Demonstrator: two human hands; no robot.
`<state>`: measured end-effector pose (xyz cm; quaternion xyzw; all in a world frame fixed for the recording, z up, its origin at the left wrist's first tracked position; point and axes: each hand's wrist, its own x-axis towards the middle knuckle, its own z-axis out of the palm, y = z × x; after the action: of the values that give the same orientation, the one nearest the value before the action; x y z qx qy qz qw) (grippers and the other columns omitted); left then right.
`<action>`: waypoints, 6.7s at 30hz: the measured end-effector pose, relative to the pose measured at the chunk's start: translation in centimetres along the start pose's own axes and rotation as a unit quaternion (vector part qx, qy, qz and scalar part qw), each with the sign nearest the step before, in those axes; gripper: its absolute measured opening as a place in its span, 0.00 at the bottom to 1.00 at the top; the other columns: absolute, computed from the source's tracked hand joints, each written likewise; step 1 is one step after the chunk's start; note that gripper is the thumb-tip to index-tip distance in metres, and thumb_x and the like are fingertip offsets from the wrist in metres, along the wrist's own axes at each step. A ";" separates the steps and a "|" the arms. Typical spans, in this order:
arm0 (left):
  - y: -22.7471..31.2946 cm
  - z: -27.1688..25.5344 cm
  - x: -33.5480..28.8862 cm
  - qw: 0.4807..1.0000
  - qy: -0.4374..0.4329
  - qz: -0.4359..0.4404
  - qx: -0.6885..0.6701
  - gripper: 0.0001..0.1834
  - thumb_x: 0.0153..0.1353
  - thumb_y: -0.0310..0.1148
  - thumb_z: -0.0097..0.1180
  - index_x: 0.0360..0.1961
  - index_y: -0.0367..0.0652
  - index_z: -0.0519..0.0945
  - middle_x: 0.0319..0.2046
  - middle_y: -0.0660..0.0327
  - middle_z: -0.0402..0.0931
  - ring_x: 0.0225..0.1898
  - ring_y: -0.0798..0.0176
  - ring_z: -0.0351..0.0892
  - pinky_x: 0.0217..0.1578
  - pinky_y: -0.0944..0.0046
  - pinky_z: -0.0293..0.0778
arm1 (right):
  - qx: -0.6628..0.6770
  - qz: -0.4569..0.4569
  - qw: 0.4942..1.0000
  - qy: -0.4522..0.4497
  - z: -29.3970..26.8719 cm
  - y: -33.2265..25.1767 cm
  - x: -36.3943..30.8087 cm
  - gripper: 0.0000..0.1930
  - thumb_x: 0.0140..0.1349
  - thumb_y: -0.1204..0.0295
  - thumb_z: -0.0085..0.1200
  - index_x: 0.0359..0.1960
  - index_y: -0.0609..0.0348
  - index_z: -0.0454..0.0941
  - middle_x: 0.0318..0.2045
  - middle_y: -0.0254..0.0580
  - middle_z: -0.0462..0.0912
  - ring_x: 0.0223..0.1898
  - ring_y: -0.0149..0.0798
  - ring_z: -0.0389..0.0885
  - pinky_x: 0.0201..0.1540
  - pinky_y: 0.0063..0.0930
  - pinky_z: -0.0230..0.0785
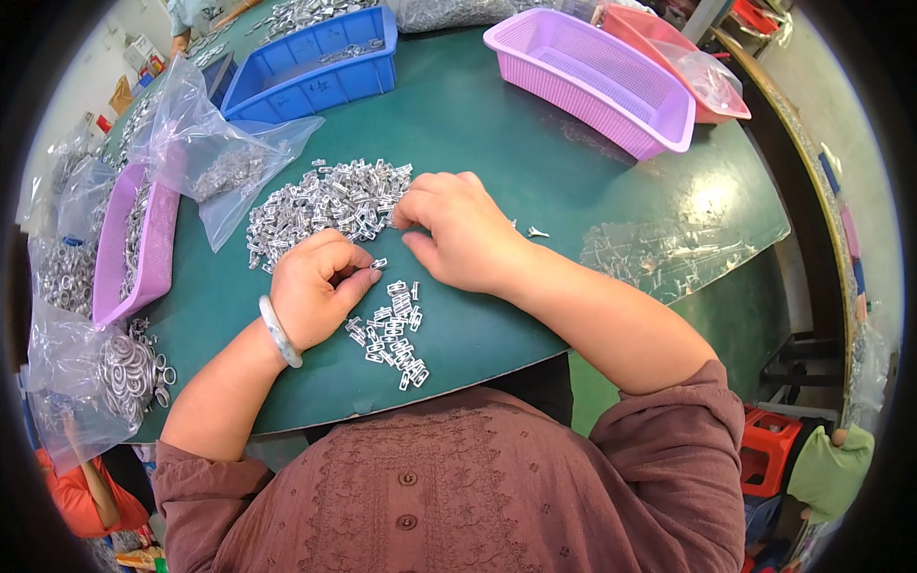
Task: The person assembles small metal fasteners by joining two components together by hand and sets the finished pieces on the table.
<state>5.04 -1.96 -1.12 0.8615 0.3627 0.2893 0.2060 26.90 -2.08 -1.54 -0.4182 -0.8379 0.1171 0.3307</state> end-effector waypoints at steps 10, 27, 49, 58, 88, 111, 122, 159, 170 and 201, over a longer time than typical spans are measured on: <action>0.4 -0.6 0.1 0.995 -0.054 0.077 -0.018 0.06 0.48 0.25 0.65 0.30 0.41 0.84 0.24 0.60 0.73 0.25 0.61 0.74 0.25 0.64 0.69 | -0.054 0.000 0.998 0.034 0.7 0.3 0.1 0.06 0.50 0.75 0.61 0.29 0.54 0.79 0.32 0.34 0.76 0.38 0.41 0.74 0.44 0.35 0.61; 0.2 -0.2 0.2 0.999 -0.035 0.010 -0.040 0.02 0.52 0.23 0.60 0.29 0.37 0.81 0.24 0.60 0.71 0.22 0.65 0.72 0.24 0.67 0.68 | -0.047 0.009 0.999 0.018 1.4 0.4 0.9 0.02 0.51 0.71 0.59 0.26 0.54 0.80 0.31 0.36 0.74 0.40 0.43 0.72 0.45 0.38 0.59; -0.5 0.0 0.1 0.999 -0.003 0.006 -0.039 0.04 0.51 0.23 0.63 0.29 0.37 0.82 0.23 0.59 0.73 0.23 0.63 0.73 0.24 0.65 0.68 | 0.017 -0.073 0.997 -0.037 0.8 -0.3 -0.1 0.03 0.50 0.72 0.61 0.27 0.54 0.80 0.31 0.33 0.74 0.41 0.40 0.73 0.47 0.37 0.59; -0.3 0.0 0.0 0.999 -0.012 -0.002 -0.047 0.06 0.49 0.24 0.64 0.30 0.38 0.82 0.24 0.61 0.73 0.21 0.67 0.73 0.23 0.68 0.69 | 0.024 -0.072 0.997 -0.025 0.9 -0.5 0.0 0.03 0.50 0.72 0.61 0.26 0.53 0.79 0.31 0.33 0.74 0.41 0.40 0.72 0.48 0.37 0.59; 0.2 -0.5 0.0 0.999 -0.033 0.015 -0.037 0.07 0.51 0.22 0.57 0.33 0.37 0.82 0.25 0.59 0.72 0.23 0.63 0.73 0.26 0.65 0.70 | -0.069 -0.055 0.994 -0.063 -0.8 0.1 0.0 0.07 0.52 0.77 0.58 0.34 0.53 0.81 0.34 0.34 0.73 0.41 0.40 0.72 0.45 0.35 0.59; -0.3 -0.7 -0.3 0.999 -0.035 -0.005 -0.011 0.07 0.52 0.25 0.61 0.34 0.40 0.82 0.26 0.60 0.74 0.25 0.63 0.77 0.26 0.66 0.73 | -0.013 -0.045 0.999 -0.001 -2.0 1.6 7.9 0.03 0.54 0.74 0.53 0.29 0.58 0.77 0.27 0.49 0.80 0.33 0.54 0.80 0.36 0.42 0.72; -0.9 -0.9 -0.1 0.999 -0.046 0.005 -0.028 0.09 0.53 0.25 0.60 0.37 0.39 0.83 0.27 0.59 0.74 0.25 0.63 0.76 0.27 0.66 0.73 | -0.145 0.046 0.987 0.052 -3.5 4.7 16.2 0.12 0.53 0.74 0.51 0.39 0.55 0.83 0.38 0.51 0.83 0.39 0.53 0.82 0.43 0.40 0.75; 0.1 -0.5 0.2 0.999 -0.034 0.001 0.015 0.10 0.54 0.28 0.60 0.39 0.40 0.82 0.25 0.59 0.73 0.26 0.59 0.75 0.27 0.61 0.71 | 0.024 0.051 0.989 -0.137 -2.5 0.1 0.4 0.06 0.54 0.73 0.57 0.32 0.60 0.82 0.33 0.45 0.78 0.40 0.49 0.78 0.44 0.38 0.71; 0.2 -0.3 0.3 0.999 -0.039 -0.029 -0.001 0.09 0.54 0.33 0.62 0.35 0.44 0.83 0.27 0.60 0.74 0.29 0.56 0.77 0.29 0.58 0.73 | 0.067 -0.012 0.997 -0.048 0.4 -0.7 0.1 0.04 0.52 0.76 0.56 0.30 0.59 0.80 0.30 0.42 0.77 0.36 0.48 0.77 0.39 0.40 0.71; 0.2 -0.3 0.2 1.000 -0.015 0.002 -0.008 0.03 0.52 0.28 0.58 0.29 0.43 0.82 0.24 0.60 0.73 0.27 0.56 0.76 0.27 0.58 0.73 | 0.020 -0.057 0.998 -0.006 0.2 0.8 1.0 0.06 0.52 0.79 0.58 0.33 0.58 0.81 0.31 0.40 0.74 0.35 0.45 0.74 0.38 0.37 0.67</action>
<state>5.04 -1.88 -0.76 0.8646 0.3557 0.2800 0.2181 26.81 -0.76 -1.61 -0.3624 -0.8596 0.1175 0.3403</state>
